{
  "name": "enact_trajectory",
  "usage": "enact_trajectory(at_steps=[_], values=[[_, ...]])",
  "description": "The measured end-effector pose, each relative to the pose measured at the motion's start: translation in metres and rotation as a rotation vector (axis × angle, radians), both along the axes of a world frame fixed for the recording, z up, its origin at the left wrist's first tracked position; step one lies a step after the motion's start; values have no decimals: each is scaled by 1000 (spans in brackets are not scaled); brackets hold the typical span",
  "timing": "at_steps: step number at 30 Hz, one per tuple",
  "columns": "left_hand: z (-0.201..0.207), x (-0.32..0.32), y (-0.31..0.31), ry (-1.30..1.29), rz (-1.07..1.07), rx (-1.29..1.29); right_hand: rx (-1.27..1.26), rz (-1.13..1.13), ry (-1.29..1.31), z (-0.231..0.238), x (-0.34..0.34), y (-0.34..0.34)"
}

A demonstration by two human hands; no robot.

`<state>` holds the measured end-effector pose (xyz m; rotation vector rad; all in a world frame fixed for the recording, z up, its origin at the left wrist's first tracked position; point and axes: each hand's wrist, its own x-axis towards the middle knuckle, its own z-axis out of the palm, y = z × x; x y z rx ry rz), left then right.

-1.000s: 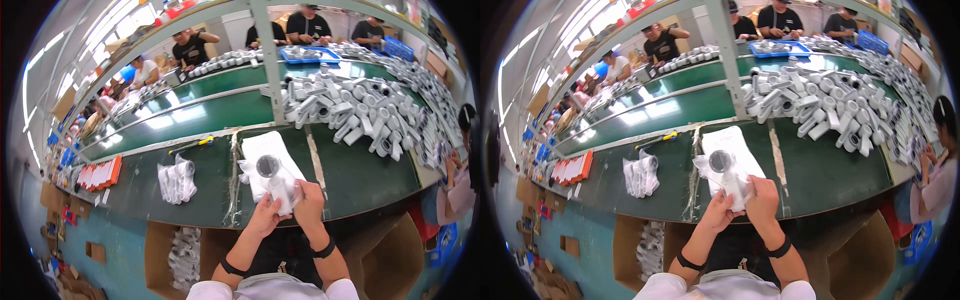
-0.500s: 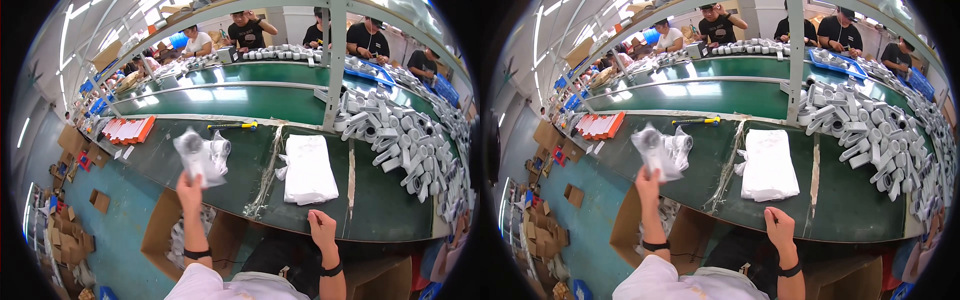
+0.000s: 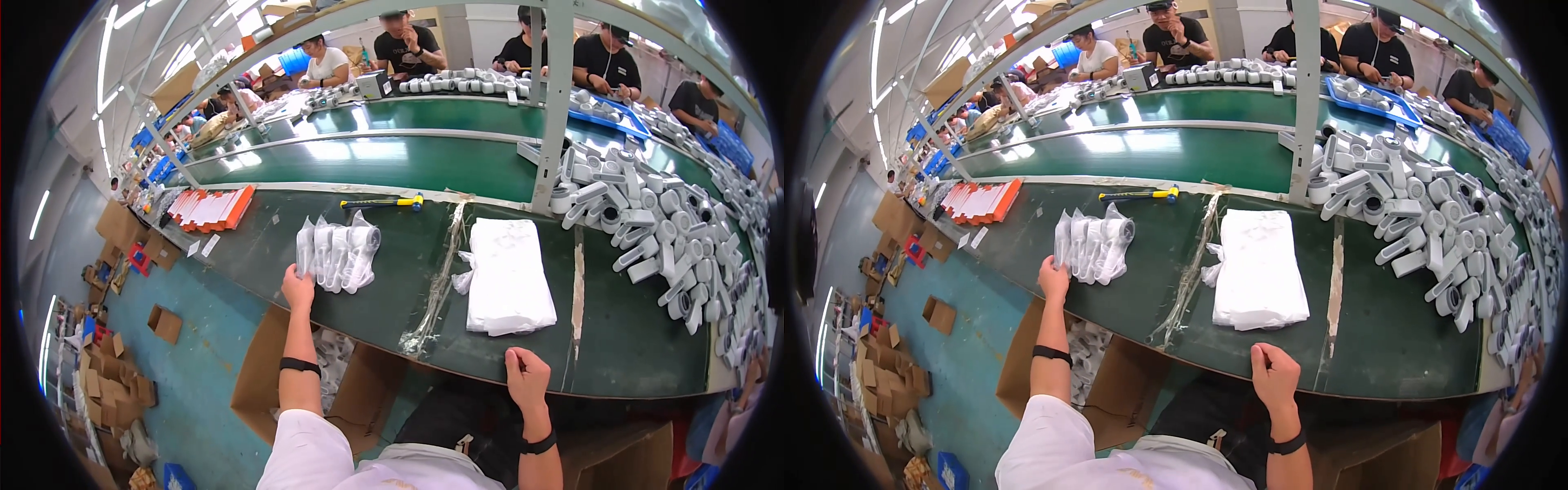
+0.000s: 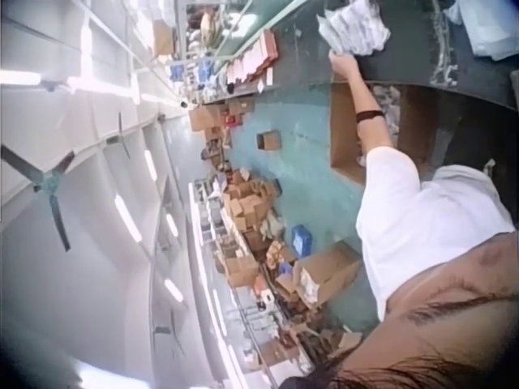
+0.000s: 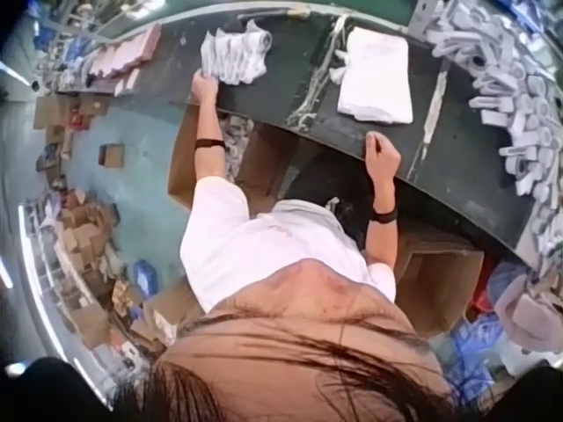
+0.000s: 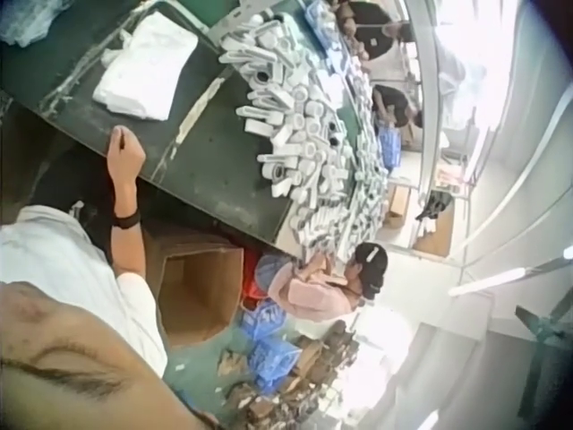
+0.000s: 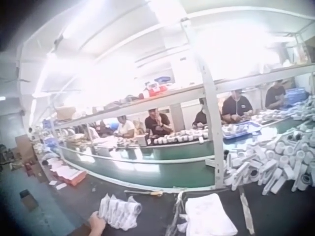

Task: Packaging white electronic camera housings into plastic bags at an assembly line.

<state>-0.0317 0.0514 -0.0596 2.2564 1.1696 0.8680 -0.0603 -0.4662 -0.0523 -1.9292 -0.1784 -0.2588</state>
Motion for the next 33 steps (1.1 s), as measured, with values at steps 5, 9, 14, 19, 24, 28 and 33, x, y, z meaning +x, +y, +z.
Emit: enact_trajectory(at_steps=[5, 9, 14, 19, 24, 28, 33], values=[[19, 0, -8, -191, 31, 198, -38, -41, -59, 0, -2, 5], [47, 19, -116, -436, -302, 159, -77, -61, -84, 5, 5, 3], [34, 0, -242, -378, -857, -148, 266, 21, 175, 30, 4, -27], [1, 3, -286, -255, -918, -454, 60, -479, 4, 53, 31, -142], [-1, 1, -285, -268, -890, -406, -413, -1034, -76, 41, 75, -290], [-2, 3, -283, -273, -878, -391, -651, -1128, 14, 34, 114, -338], [-6, 4, -282, -272, -876, -406, -320, -1072, 285, 21, 136, -368]])
